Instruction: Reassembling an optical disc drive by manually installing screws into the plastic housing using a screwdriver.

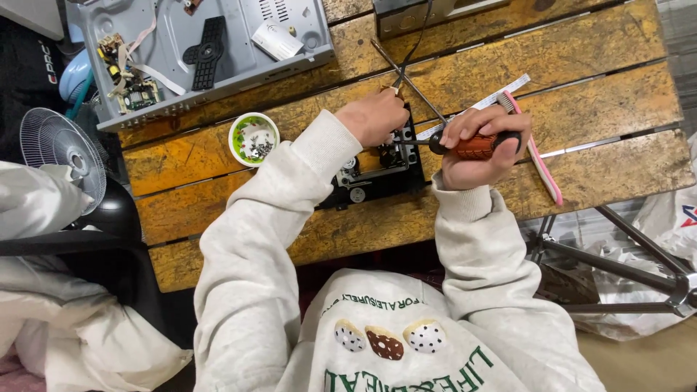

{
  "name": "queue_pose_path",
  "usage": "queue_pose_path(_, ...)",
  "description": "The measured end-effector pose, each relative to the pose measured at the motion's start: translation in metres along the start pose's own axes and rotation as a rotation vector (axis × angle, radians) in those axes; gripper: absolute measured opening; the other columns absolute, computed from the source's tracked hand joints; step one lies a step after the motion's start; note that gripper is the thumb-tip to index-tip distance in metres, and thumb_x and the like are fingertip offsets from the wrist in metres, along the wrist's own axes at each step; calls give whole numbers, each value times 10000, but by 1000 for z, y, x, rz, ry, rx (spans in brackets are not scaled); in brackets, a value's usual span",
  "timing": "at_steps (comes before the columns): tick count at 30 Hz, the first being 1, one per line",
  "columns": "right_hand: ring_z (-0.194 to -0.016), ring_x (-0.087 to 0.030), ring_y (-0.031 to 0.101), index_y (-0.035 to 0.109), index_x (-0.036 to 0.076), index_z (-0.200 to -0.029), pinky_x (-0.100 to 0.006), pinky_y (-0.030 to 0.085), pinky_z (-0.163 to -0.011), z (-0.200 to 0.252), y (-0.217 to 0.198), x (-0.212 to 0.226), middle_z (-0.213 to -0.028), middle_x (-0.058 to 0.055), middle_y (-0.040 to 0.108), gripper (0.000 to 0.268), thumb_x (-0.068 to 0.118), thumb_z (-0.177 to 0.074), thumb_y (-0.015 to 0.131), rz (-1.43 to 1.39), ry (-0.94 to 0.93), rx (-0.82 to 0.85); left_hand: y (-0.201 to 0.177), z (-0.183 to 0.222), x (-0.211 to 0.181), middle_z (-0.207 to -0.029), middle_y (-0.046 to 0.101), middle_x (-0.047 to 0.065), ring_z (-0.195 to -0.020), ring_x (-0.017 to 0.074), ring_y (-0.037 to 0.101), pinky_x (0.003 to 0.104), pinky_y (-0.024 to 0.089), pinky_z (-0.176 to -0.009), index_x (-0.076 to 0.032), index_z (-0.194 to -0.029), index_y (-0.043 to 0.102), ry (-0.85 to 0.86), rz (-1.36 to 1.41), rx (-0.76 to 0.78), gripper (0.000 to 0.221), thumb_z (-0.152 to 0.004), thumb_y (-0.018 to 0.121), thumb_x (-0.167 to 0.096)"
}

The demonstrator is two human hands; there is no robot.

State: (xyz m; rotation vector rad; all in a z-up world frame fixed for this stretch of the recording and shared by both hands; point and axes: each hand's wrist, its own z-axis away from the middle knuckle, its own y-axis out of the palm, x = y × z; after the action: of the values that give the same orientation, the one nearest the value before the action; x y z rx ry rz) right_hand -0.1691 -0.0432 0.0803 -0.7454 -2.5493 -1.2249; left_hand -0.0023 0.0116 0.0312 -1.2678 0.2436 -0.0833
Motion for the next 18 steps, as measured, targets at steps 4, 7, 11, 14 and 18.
queue_pose_path(4, -336, -193, 431, 358, 88, -827, -312, 425, -320, -1, -2, 3, -598, -72, 359, 360, 370, -1049, 334, -6, 1, 17, -11, 7, 0, -946, 727, 170, -972, 372, 638, 451, 597, -754, -78, -962, 783, 7, 68, 17, 256, -765, 870, -216)
queue_pose_path(7, -314, -201, 423, 361, 82, -825, -320, 432, -321, 1, 1, 2, -590, -78, 367, 350, 349, -1050, 331, -1, -50, 34, -18, 8, 0, -973, 726, 161, -978, 359, 649, 437, 601, -765, -71, -1002, 771, -14, 161, 52, 256, -801, 849, -211)
queue_pose_path(11, -338, -193, 460, 372, 82, -821, -308, 434, -327, 1, 2, 3, -598, -76, 386, 350, 352, -1044, 366, -34, -62, 79, -23, 8, 5, -955, 713, 144, -955, 349, 671, 423, 602, -754, -53, -1006, 749, 10, 225, 72, 247, -812, 837, -178)
queue_pose_path(14, -362, -205, 491, 382, 68, -821, -306, 446, -345, 9, -4, 3, -600, -91, 409, 383, 374, -1051, 388, -29, -78, 135, -18, 8, 7, -928, 698, 112, -928, 323, 682, 401, 598, -736, -59, -992, 739, 15, 277, 79, 223, -812, 820, -162)
queue_pose_path(18, -355, -239, 522, 431, 23, -767, -323, 433, -334, 40, -21, -10, -547, -132, 473, 451, 402, -1003, 494, -72, -160, 204, -28, 12, 5, -906, 675, 72, -911, 297, 685, 388, 596, -734, -87, -982, 733, -22, 302, 105, 224, -775, 807, -129)
